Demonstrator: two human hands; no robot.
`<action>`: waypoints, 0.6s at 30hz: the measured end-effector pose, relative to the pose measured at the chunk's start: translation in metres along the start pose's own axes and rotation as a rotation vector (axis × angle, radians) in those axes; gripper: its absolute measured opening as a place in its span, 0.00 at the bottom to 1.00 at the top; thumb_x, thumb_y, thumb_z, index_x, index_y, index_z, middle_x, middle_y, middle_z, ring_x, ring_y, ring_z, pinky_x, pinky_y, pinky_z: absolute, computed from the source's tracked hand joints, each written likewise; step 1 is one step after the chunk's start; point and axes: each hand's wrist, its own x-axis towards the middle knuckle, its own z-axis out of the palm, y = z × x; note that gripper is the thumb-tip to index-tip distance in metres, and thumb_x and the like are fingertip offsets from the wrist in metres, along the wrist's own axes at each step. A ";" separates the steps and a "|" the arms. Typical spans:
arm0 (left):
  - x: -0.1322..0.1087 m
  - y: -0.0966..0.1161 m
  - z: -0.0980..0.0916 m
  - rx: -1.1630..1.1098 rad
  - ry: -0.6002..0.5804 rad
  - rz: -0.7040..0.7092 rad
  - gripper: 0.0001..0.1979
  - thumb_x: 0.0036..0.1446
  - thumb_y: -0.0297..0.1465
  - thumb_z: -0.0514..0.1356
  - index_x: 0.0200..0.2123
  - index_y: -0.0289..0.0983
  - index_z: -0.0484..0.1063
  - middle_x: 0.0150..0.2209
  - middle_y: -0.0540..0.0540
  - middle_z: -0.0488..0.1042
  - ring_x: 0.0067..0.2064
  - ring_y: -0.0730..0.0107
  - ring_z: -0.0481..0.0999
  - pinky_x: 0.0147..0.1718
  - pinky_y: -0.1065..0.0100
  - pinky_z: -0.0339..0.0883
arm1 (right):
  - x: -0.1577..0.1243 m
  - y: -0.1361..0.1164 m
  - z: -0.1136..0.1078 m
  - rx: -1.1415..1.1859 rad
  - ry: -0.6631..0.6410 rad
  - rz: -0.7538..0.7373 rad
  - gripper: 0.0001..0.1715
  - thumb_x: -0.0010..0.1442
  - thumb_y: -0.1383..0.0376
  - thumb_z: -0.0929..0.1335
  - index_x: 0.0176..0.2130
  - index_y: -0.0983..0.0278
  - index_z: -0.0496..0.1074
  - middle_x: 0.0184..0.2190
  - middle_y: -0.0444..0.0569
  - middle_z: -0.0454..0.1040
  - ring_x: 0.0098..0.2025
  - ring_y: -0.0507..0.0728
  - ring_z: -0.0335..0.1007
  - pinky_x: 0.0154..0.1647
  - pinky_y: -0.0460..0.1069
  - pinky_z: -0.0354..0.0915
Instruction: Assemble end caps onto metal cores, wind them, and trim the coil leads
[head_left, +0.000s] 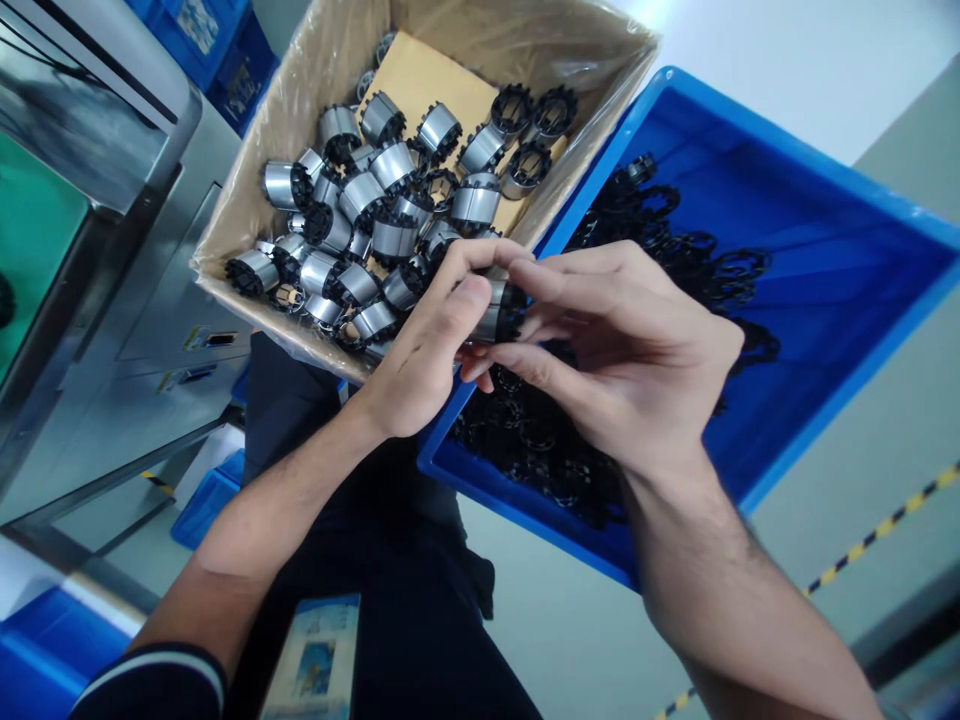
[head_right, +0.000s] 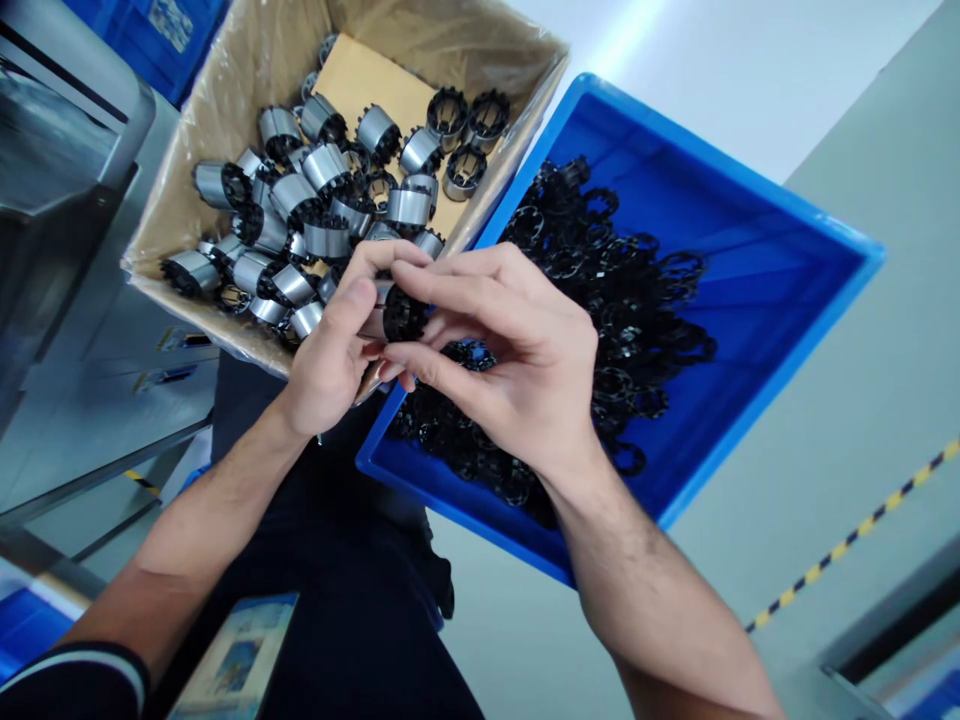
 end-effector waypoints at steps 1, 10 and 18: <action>0.000 0.000 0.000 0.001 -0.011 0.005 0.23 0.88 0.60 0.61 0.65 0.51 0.78 0.38 0.51 0.75 0.29 0.69 0.71 0.32 0.64 0.83 | 0.000 0.002 -0.001 -0.026 -0.001 -0.023 0.33 0.68 0.53 0.91 0.68 0.33 0.92 0.56 0.49 0.89 0.39 0.61 0.85 0.33 0.61 0.91; 0.006 0.017 -0.015 0.215 -0.050 0.235 0.29 0.80 0.57 0.75 0.69 0.47 0.76 0.48 0.47 0.81 0.46 0.60 0.84 0.49 0.58 0.89 | 0.005 0.020 -0.001 -0.027 -0.079 -0.145 0.50 0.62 0.44 0.93 0.77 0.33 0.85 0.57 0.48 0.87 0.50 0.64 0.84 0.42 0.60 0.89; 0.147 0.094 -0.085 0.978 0.093 0.555 0.16 0.77 0.39 0.64 0.61 0.39 0.76 0.48 0.42 0.73 0.48 0.55 0.75 0.65 0.38 0.74 | 0.059 0.028 -0.052 -0.336 -0.005 -0.004 0.22 0.74 0.60 0.84 0.65 0.47 0.92 0.52 0.47 0.91 0.44 0.59 0.87 0.47 0.56 0.88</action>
